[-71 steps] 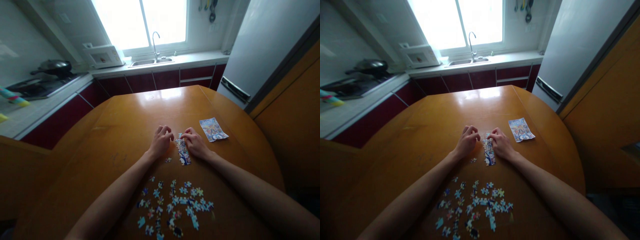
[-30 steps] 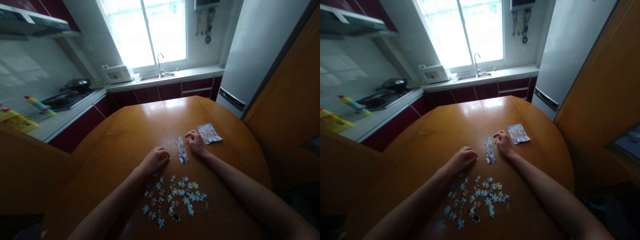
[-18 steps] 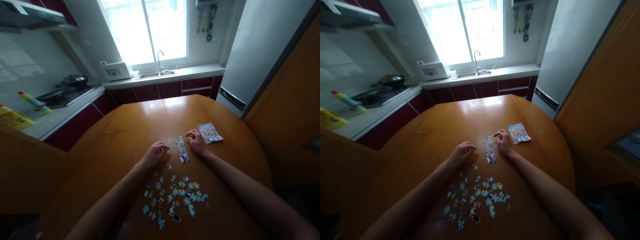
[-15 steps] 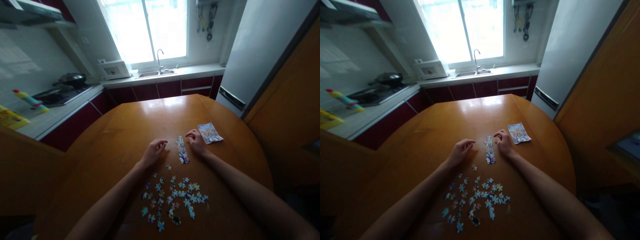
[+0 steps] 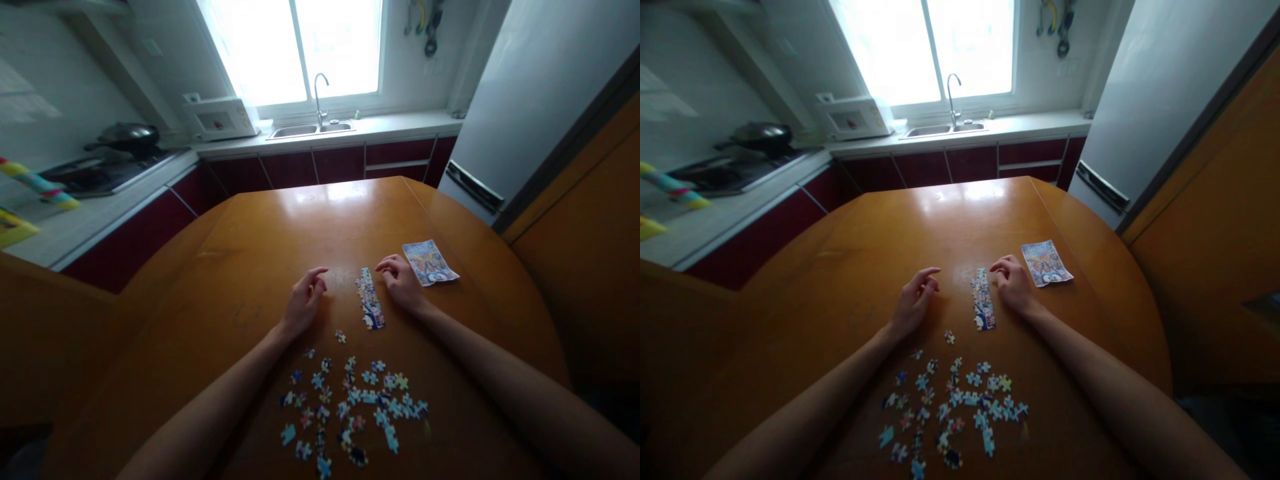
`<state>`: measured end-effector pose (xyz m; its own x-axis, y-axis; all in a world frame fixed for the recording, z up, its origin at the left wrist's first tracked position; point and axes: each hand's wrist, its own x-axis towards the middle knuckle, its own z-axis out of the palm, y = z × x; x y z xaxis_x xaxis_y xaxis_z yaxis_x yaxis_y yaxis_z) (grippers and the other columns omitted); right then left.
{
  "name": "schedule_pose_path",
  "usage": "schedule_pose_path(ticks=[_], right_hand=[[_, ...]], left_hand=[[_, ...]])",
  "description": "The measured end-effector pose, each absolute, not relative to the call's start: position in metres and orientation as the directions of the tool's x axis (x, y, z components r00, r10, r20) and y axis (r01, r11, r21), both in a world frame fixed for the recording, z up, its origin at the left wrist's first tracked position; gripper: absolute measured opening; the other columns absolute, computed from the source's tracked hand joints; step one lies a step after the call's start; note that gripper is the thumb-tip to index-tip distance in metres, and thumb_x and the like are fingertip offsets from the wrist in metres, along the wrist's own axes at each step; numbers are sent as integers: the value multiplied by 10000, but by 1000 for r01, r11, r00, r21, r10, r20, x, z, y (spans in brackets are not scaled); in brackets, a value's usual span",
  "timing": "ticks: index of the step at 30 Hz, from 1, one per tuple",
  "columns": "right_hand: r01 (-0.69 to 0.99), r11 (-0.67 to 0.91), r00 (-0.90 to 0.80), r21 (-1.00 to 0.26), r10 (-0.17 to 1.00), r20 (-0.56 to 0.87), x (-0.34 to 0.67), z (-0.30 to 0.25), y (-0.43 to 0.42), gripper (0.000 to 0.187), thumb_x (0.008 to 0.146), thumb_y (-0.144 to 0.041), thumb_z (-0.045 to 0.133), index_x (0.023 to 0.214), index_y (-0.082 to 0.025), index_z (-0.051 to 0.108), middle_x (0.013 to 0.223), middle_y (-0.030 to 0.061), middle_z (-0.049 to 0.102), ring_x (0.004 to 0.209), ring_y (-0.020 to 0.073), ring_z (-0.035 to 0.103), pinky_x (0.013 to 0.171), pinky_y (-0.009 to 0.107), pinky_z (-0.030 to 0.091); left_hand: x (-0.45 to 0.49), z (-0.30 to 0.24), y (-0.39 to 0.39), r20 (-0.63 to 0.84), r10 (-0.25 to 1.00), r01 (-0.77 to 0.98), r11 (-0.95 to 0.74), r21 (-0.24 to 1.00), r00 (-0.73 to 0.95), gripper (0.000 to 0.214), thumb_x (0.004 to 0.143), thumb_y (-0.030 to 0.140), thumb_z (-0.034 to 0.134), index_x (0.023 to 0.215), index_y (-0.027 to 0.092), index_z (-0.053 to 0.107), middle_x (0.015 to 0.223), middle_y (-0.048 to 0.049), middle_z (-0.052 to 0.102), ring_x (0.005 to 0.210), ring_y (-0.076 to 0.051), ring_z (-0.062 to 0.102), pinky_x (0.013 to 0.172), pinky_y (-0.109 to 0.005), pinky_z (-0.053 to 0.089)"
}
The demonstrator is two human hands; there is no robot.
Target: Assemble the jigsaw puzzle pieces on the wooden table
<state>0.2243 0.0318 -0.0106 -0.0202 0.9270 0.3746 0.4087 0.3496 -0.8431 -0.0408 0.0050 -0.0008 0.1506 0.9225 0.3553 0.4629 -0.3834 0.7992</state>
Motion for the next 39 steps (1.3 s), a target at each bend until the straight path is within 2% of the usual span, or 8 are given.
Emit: schedule_pose_path(ticks=[5, 12, 21, 26, 30, 36, 39], right_hand=[[414, 347, -23, -842, 928, 371, 225, -11, 32, 212, 790, -126, 486, 770, -184, 690, 924, 68, 598, 828, 193, 588, 728, 324, 462], [419, 363, -20, -832, 920, 391, 227, -15, 34, 215, 787, -128, 488, 771, -191, 693, 920, 65, 611, 847, 199, 593, 749, 327, 464], [396, 371, -1, -840, 915, 403, 229, -10, 30, 223, 797, -139, 478, 806, -174, 698, 904, 66, 625, 754, 174, 575, 660, 308, 450], [387, 423, -105, -819, 903, 416, 235, 12, 18, 178, 829, -178, 535, 863, -180, 709, 925, 64, 635, 771, 165, 582, 630, 289, 446], [402, 491, -254, -773, 871, 421, 244, 36, 5, 150, 859, -208, 574, 878, -184, 722, 834, 47, 639, 700, 149, 561, 588, 281, 424], [402, 531, -284, -746, 847, 450, 252, 60, -10, 142, 884, -232, 591, 909, -189, 723, 834, 42, 665, 666, 137, 543, 590, 291, 417], [402, 558, -350, -726, 826, 441, 253, 69, -17, 127, 887, -232, 606, 924, -192, 720, 821, 32, 660, 678, 134, 548, 596, 286, 420]], left_hand=[[-41, 2, 3, 372, 917, 434, -396, 809, 144, 311, 988, 340, 427, 1211, 186, 581, 772, 6, 598, 721, -122, 564, 686, -214, 456], [-41, 0, 4, 366, 919, 437, -393, 810, 148, 293, 979, 337, 458, 1188, 183, 593, 766, 9, 599, 725, -121, 578, 673, -208, 451], [-40, -1, 4, 372, 917, 444, -397, 803, 147, 291, 974, 324, 465, 1201, 186, 583, 753, 16, 590, 704, -114, 566, 639, -203, 426], [-39, 0, 4, 363, 919, 466, -390, 794, 150, 276, 964, 300, 470, 1171, 177, 604, 752, 13, 599, 684, -112, 558, 627, -203, 415], [-39, 0, 4, 363, 919, 471, -391, 791, 153, 271, 957, 286, 474, 1156, 173, 617, 750, 10, 604, 675, -110, 555, 620, -205, 412], [-40, -1, 5, 358, 920, 478, -389, 788, 159, 265, 952, 288, 487, 1137, 167, 633, 759, 0, 612, 683, -117, 562, 628, -215, 423], [-40, -1, 5, 353, 922, 495, -383, 780, 158, 260, 953, 288, 488, 1113, 162, 649, 771, -10, 622, 683, -120, 563, 628, -221, 426]])
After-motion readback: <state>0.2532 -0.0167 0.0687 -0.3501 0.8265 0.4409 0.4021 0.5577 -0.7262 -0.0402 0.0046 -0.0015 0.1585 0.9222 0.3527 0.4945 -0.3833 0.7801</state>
